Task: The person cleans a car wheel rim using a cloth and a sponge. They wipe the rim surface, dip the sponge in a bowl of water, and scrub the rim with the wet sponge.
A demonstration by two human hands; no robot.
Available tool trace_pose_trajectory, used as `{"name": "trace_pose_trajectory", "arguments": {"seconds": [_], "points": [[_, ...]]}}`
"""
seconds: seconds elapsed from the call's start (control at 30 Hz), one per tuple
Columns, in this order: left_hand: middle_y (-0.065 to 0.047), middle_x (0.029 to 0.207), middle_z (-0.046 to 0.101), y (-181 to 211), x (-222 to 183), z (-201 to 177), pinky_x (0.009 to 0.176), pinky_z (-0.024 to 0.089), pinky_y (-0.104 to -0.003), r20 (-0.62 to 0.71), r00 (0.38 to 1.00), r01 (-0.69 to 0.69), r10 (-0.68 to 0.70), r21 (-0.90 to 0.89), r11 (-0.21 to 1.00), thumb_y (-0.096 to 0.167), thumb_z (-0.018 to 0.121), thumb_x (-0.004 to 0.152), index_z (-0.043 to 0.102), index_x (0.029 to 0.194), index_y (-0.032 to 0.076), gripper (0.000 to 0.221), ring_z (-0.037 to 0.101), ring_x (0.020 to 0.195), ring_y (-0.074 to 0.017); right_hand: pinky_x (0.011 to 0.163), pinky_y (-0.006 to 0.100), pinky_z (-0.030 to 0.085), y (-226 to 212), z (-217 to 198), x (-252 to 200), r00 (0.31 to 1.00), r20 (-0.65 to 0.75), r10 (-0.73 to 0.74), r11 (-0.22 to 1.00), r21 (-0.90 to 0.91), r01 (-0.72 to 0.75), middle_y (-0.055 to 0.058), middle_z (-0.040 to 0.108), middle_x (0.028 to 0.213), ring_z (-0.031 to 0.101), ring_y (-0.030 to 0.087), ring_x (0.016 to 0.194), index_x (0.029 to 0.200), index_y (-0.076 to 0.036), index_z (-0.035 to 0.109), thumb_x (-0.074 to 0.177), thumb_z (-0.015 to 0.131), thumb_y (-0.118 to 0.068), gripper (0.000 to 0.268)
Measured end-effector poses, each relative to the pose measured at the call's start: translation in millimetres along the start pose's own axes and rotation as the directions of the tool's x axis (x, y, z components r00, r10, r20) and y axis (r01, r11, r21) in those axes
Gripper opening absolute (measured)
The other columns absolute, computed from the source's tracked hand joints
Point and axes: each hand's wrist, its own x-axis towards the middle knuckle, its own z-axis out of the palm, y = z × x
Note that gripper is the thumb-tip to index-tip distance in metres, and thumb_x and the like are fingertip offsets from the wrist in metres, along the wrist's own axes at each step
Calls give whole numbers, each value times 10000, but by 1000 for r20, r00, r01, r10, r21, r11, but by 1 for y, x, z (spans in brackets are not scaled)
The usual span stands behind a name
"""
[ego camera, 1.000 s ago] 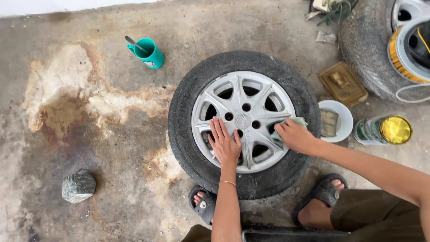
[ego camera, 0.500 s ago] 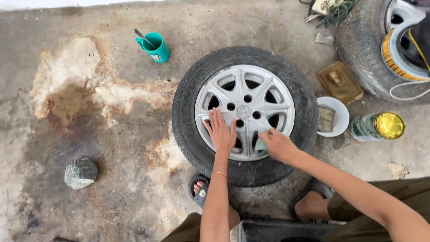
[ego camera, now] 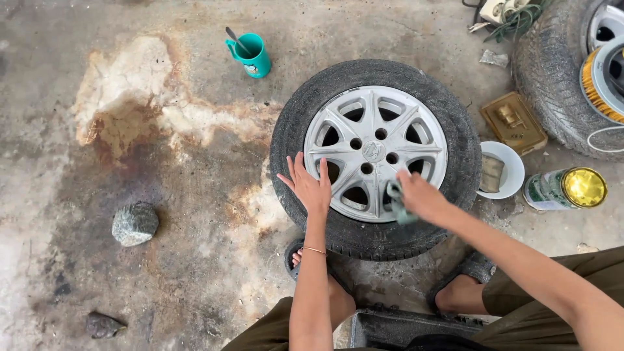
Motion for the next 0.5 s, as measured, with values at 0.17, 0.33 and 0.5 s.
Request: {"name": "trace_pose_trajectory", "arguments": {"seconds": [0.17, 0.33, 0.5], "points": [[-190, 1411, 601, -3, 2, -20, 1223, -91, -578, -6, 998, 61, -62, -72, 996, 441, 621, 1016, 473, 1423, 61, 577, 324, 1499, -364, 1011, 591, 465, -81, -47, 6, 897, 295, 328, 892, 215, -397, 350, 665, 1157, 629, 504, 1158, 1351, -117, 404, 846, 685, -393, 641], [-186, 1384, 624, -11, 7, -28, 1228, -69, -582, -93, 990, 94, -105, -113, 989, 417, 647, 1008, 486, 1411, 36, 577, 345, 1494, -366, 919, 617, 487, -131, -34, 19, 987, 55, 151, 960, 230, -159, 354, 664, 1146, 642, 557, 1064, 1252, -113, 370, 846, 635, -65, 488], [-172, 1374, 637, -10, 8, -37, 1232, -76, -568, -110, 987, 104, -117, -122, 987, 433, 665, 989, 490, 1406, 45, 596, 356, 1491, -355, 851, 621, 513, -130, 6, 36, 976, 175, 129, 922, 341, -182, 392, 648, 1079, 664, 554, 1009, 1302, 26, 399, 805, 607, 45, 539]]}}
